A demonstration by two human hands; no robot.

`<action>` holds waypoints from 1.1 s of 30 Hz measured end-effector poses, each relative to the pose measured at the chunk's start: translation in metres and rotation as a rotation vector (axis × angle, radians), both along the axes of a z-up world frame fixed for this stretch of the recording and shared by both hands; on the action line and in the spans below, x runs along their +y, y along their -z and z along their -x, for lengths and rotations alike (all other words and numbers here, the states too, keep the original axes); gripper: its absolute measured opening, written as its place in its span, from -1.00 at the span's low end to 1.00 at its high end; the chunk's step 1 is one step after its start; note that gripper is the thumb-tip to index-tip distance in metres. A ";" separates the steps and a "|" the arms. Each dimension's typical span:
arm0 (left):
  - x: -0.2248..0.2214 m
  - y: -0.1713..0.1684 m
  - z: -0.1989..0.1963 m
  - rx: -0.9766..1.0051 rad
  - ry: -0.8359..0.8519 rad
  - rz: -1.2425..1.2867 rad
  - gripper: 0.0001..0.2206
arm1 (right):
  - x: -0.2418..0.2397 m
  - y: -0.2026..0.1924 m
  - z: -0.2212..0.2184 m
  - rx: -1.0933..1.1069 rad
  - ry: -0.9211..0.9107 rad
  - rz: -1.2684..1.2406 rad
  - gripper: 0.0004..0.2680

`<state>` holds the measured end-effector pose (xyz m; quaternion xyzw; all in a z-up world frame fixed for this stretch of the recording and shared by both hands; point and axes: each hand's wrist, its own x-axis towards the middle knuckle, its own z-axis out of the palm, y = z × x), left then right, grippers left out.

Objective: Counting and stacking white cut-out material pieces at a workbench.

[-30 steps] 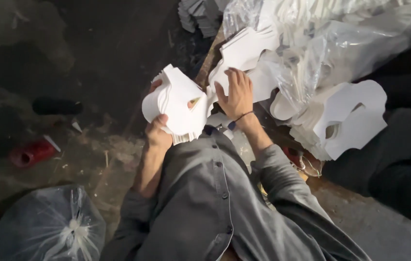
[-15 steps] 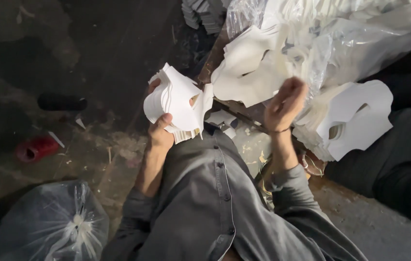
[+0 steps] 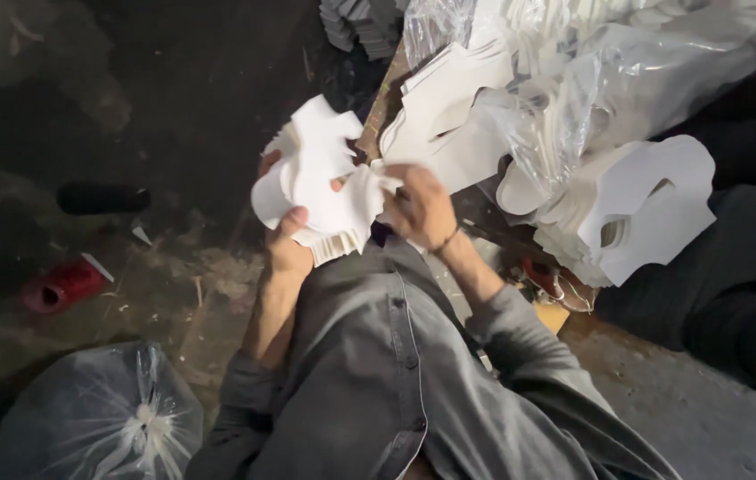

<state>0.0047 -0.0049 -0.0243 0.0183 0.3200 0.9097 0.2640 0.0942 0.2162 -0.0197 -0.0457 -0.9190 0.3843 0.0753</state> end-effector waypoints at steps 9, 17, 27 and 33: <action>-0.023 -0.007 0.013 0.037 -0.145 0.013 -0.19 | 0.062 0.020 -0.020 -0.416 0.310 -0.165 -0.74; -0.006 -0.011 0.006 0.110 -0.055 0.040 -0.09 | 0.001 -0.066 0.003 0.281 0.249 -0.576 -0.84; -0.002 -0.011 -0.003 0.108 0.104 0.024 -0.04 | -0.066 -0.090 0.047 0.264 -0.137 -0.380 -0.67; -0.018 -0.025 0.002 0.037 0.002 -0.004 -0.11 | 0.009 0.037 0.028 0.006 0.257 -0.319 -0.64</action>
